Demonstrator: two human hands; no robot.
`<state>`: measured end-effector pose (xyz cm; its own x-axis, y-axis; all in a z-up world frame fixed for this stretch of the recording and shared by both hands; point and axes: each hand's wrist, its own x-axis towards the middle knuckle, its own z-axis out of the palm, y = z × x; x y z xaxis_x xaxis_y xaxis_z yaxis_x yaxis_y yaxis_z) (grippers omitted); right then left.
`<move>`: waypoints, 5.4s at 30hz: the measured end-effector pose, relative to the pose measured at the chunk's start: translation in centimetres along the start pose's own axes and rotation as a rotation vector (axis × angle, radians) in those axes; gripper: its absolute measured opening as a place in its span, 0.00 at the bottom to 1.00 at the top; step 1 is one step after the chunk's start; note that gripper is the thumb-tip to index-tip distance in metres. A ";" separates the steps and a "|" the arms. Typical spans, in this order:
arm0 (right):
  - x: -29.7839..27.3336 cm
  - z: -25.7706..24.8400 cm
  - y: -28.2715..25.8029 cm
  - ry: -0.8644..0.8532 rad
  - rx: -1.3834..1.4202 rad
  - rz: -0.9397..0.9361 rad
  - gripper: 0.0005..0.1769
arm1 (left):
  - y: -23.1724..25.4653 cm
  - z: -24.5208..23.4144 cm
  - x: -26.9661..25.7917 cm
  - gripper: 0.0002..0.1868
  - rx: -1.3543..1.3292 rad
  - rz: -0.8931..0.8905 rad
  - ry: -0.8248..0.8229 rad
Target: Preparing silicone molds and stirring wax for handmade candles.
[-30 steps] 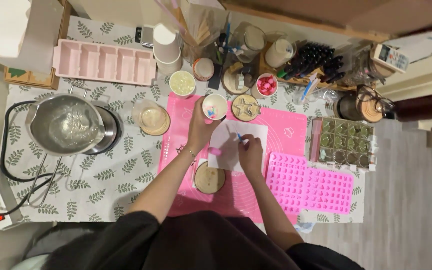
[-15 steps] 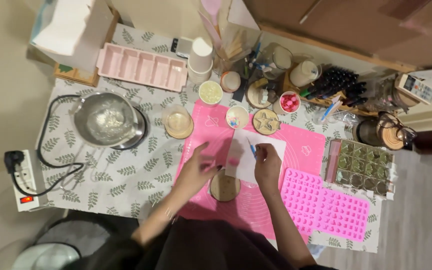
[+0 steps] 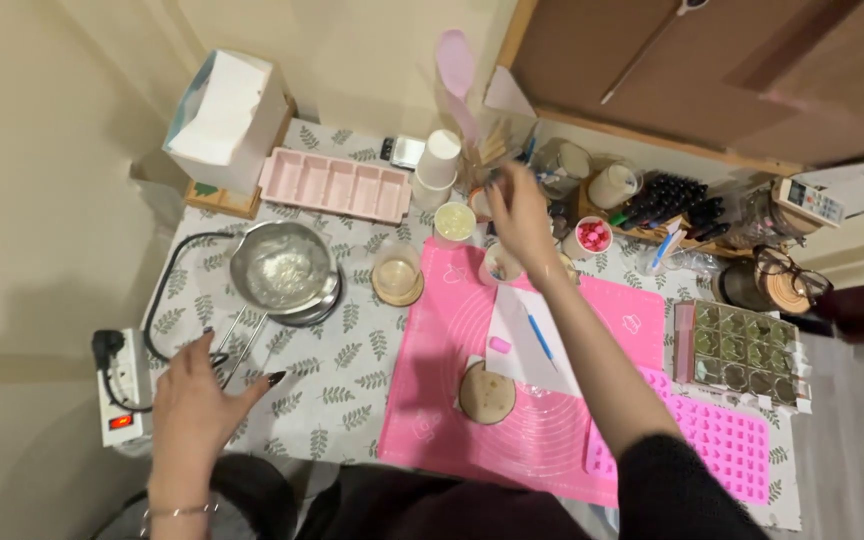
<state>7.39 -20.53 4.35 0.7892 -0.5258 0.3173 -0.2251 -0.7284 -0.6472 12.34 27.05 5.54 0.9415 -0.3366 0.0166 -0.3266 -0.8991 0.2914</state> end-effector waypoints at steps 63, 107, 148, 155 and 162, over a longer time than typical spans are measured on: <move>-22.7 21.8 -14.5 -0.591 0.218 0.647 0.12 | -8.8 6.0 6.7 0.33 -1.113 -0.389 -0.747; -22.5 27.7 -8.9 -0.452 1.361 1.160 0.35 | -9.8 6.5 7.3 0.32 -1.076 -0.375 -0.816; -21.0 6.4 -20.8 -0.094 -0.019 0.508 0.22 | -9.1 7.6 6.4 0.34 -1.081 -0.359 -0.774; -16.5 1.7 -27.3 0.096 0.549 0.427 0.20 | -8.7 6.5 6.7 0.33 -1.021 -0.357 -0.734; -11.9 5.5 -27.2 -0.195 0.443 0.439 0.08 | -8.0 6.8 5.4 0.33 -1.088 -0.213 -0.592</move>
<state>7.25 8.00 14.38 0.7763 -0.6132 -0.1461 -0.3259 -0.1920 -0.9257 19.44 30.53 -3.20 0.6937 -0.5404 -0.4762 0.3294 -0.3499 0.8769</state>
